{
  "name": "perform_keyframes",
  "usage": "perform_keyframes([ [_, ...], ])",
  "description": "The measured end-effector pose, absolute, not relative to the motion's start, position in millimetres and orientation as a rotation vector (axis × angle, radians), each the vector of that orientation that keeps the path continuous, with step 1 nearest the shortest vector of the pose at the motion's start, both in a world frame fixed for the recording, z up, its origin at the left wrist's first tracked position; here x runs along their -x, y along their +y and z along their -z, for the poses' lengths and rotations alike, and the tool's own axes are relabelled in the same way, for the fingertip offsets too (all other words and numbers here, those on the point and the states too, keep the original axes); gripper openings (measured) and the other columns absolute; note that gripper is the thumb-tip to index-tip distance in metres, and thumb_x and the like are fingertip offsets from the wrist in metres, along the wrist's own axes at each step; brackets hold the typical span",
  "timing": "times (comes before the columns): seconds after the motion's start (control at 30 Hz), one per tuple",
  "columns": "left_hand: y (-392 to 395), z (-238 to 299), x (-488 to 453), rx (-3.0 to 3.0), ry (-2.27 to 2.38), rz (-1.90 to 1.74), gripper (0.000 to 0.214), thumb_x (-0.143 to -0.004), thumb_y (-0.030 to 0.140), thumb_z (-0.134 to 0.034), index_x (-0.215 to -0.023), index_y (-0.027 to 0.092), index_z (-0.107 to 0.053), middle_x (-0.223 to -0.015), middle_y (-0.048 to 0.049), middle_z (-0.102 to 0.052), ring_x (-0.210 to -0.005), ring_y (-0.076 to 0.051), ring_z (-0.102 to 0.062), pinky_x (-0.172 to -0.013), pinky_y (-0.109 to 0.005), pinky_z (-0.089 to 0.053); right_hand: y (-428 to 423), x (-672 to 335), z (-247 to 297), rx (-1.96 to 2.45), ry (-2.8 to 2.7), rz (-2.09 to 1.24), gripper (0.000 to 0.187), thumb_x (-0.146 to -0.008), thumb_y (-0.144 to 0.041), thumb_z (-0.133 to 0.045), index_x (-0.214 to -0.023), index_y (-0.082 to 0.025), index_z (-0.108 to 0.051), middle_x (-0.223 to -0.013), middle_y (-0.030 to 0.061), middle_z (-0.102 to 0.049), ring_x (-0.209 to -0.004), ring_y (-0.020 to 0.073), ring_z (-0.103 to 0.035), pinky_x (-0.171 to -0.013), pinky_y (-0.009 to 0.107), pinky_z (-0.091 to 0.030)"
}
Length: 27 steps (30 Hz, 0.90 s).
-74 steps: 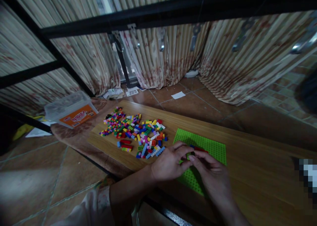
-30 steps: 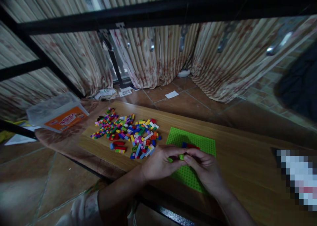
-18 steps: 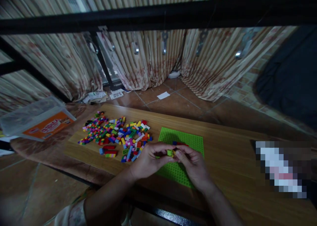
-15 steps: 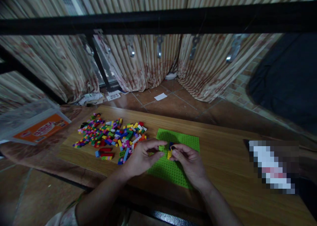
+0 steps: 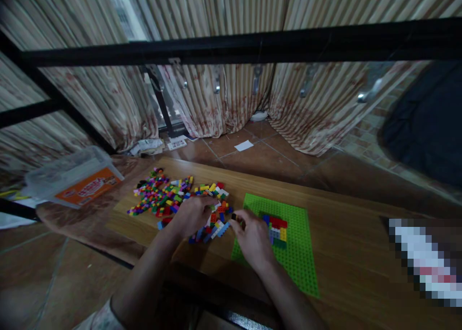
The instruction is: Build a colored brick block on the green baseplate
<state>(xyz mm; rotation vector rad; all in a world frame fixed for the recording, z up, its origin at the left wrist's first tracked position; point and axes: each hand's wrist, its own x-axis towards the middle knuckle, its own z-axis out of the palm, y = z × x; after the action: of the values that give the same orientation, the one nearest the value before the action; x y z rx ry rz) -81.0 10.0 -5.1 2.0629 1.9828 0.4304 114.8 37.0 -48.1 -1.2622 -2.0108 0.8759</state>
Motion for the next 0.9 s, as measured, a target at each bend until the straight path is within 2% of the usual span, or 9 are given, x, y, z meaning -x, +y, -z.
perform_keyframes([
  [0.1,7,4,86,-2.046,1.992,-0.387,0.046,-0.077,0.008,-0.047,-0.115,0.026,-0.066,-0.114,-0.0042,-0.07,-0.106,-0.021,-0.065,-0.093,-0.032,-0.047,41,-95,50,1.289,-2.144,-0.717,0.019,-0.082,-0.023,-0.057,-0.097,-0.019,-0.067,-0.09,0.0064,-0.07,-0.081,0.0203,-0.065,-0.076,0.032,-0.047],
  [0.2,4,1,92,-2.02,1.997,-0.407,0.046,-0.078,0.009,-0.047,-0.116,0.027,-0.066,-0.113,-0.003,-0.071,-0.106,-0.02,-0.064,-0.095,-0.03,-0.046,43,-89,54,1.322,-2.175,-0.683,0.019,-0.079,-0.019,-0.056,-0.095,-0.02,-0.067,-0.088,0.0051,-0.07,-0.079,0.0194,-0.065,-0.075,0.031,-0.047],
  [0.3,2,-2,96,-2.0,1.994,-0.413,0.041,-0.08,0.013,-0.05,-0.115,0.027,-0.066,-0.11,-0.0029,-0.072,-0.101,-0.02,-0.065,-0.092,-0.029,-0.047,43,-91,58,1.36,-2.127,-0.76,0.017,-0.079,-0.021,-0.056,-0.091,-0.019,-0.067,-0.083,0.0045,-0.07,-0.074,0.0188,-0.065,-0.071,0.031,-0.048],
  [0.47,-1,-5,102,-1.925,2.035,-0.519,0.034,-0.083,0.016,-0.049,-0.11,0.025,-0.069,-0.105,-0.0045,-0.072,-0.099,-0.02,-0.065,-0.089,-0.029,-0.047,36,-96,59,1.344,-2.059,-0.75,0.019,-0.083,-0.026,-0.051,-0.09,-0.019,-0.067,-0.089,0.0068,-0.07,-0.078,0.0201,-0.065,-0.076,0.033,-0.049],
  [0.63,-7,-14,141,-1.648,2.222,-0.775,0.031,-0.084,0.018,-0.048,-0.105,0.019,-0.072,-0.088,-0.0066,-0.074,-0.084,-0.019,-0.066,-0.078,-0.025,-0.047,19,-95,52,1.294,-2.01,-0.724,0.023,-0.087,-0.03,-0.048,-0.092,-0.02,-0.068,-0.095,0.0065,-0.071,-0.084,0.0207,-0.066,-0.079,0.034,-0.048],
  [0.73,-18,-21,178,-1.372,2.424,-0.933,0.032,-0.084,0.019,-0.048,-0.105,0.015,-0.072,-0.085,-0.0072,-0.073,-0.08,-0.018,-0.065,-0.071,-0.024,-0.046,14,-76,44,1.216,-2.033,-0.783,0.022,-0.087,-0.03,-0.049,-0.092,-0.022,-0.069,-0.092,0.0039,-0.07,-0.082,0.0192,-0.066,-0.077,0.032,-0.048],
  [0.9,-39,-22,213,-1.101,2.593,-0.869,0.031,-0.08,0.019,-0.051,-0.1,0.015,-0.074,-0.078,-0.0058,-0.071,-0.074,-0.018,-0.063,-0.065,-0.025,-0.043,24,-8,28,0.945,-2.265,-0.758,0.023,-0.089,-0.02,-0.047,-0.091,-0.023,-0.07,-0.089,0.003,-0.068,-0.085,0.0174,-0.062,-0.077,0.029,-0.046],
])
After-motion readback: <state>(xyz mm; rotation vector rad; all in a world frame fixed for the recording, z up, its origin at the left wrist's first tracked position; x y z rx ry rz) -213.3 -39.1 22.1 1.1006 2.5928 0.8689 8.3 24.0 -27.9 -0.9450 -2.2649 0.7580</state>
